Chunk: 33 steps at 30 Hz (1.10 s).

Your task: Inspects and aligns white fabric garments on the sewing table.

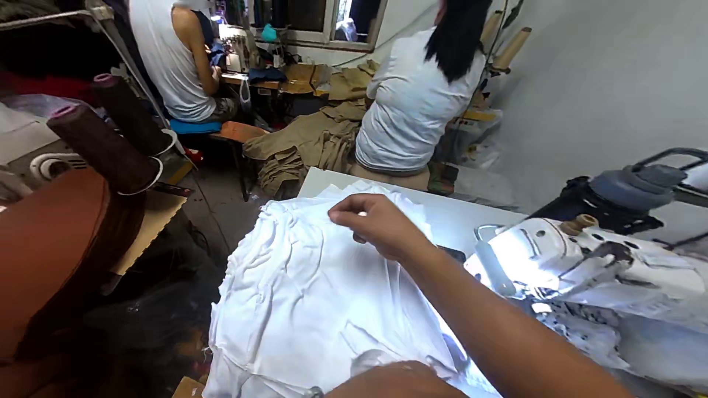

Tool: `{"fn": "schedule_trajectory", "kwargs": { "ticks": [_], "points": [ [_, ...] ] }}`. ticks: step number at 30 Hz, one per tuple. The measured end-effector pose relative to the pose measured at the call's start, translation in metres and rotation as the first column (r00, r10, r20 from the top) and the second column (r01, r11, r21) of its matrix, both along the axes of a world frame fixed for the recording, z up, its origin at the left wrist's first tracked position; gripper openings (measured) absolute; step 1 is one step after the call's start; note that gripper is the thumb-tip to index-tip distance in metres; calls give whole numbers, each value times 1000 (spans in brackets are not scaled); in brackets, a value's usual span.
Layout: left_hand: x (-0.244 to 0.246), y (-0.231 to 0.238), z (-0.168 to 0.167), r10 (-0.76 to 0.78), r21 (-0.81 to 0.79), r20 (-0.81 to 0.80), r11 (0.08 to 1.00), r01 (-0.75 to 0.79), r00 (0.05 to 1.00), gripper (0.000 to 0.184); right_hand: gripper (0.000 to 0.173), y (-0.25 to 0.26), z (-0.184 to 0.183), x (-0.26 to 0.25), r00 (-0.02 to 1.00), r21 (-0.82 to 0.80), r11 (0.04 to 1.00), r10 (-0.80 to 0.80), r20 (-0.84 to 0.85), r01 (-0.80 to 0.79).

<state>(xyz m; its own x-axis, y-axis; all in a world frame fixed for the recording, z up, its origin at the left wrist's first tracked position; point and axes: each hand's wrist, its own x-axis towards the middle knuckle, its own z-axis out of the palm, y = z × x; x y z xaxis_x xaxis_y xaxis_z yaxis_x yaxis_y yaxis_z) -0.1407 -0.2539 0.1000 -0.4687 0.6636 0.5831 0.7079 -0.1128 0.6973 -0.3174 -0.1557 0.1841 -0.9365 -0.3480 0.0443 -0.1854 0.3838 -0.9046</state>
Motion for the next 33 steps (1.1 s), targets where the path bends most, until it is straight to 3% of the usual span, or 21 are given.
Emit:
{"fn": "schedule_trajectory", "kwargs": {
  "ticks": [1, 2, 3, 4, 5, 6, 8, 12, 14, 17, 19, 22, 27, 30, 33],
  "points": [
    [0, -19, 4, 221, 71, 16, 973, -221, 975, 29, 16, -10, -5, -14, 998, 124, 992, 35, -52, -29],
    [-2, -39, 3, 507, 89, -9, 859, -504, 862, 28, 17, -20, -11, -27, 991, 238, 970, 79, -110, -51],
    [-8, -61, -3, 749, 62, -71, 662, -747, 658, 29, 19, -29, -18, -39, 978, 329, 942, 120, -170, -58],
    [-15, -82, -12, 887, 11, -132, 448, -894, 443, 32, 20, -38, -25, -50, 964, 393, 917, 158, -216, -63],
    [-19, -101, -19, 942, -69, -165, 284, -956, 292, 38, 21, -46, -32, -59, 956, 432, 899, 190, -226, -76],
    [-19, -116, -23, 963, -167, -163, 187, -968, 215, 43, 22, -53, -37, -67, 951, 447, 889, 217, -220, -100],
    [-15, -132, -26, 974, -314, -140, 126, -941, 177, 43, 26, -65, -45, -80, 944, 459, 871, 282, -172, -176],
    [-6, -133, -24, 972, -378, -60, 189, -906, 228, 28, 25, -76, -49, -88, 933, 500, 827, 347, -95, -257],
    [-6, -135, -22, 967, -333, 69, 254, -908, 245, 24, 23, -75, -45, -87, 940, 481, 846, 323, -113, -233],
    [-9, -138, -15, 893, -218, 360, 363, -906, 271, 14, 22, -66, -37, -82, 972, 359, 915, 224, -75, -183],
    [-10, -138, -12, 850, -217, 458, 390, -895, 260, 13, 19, -57, -34, -82, 981, 227, 956, 194, -26, -184],
    [-12, -132, -9, 852, -253, 473, 375, -892, 224, 15, 16, -38, -27, -86, 972, 104, 967, 233, -8, -231],
    [-16, -118, 2, 781, -185, 592, 373, -909, 200, 12, 19, -11, 10, -77, 988, 242, 958, 150, 18, -150],
    [-16, -108, 4, 760, -69, 592, 379, -923, 267, 10, 18, 0, 29, -63, 996, 175, 981, 88, -16, -84],
    [-15, -105, 3, 807, 27, 448, 419, -908, 385, 8, 16, 18, 39, -49, 984, 222, 969, 139, -111, -112]
  ]
}}
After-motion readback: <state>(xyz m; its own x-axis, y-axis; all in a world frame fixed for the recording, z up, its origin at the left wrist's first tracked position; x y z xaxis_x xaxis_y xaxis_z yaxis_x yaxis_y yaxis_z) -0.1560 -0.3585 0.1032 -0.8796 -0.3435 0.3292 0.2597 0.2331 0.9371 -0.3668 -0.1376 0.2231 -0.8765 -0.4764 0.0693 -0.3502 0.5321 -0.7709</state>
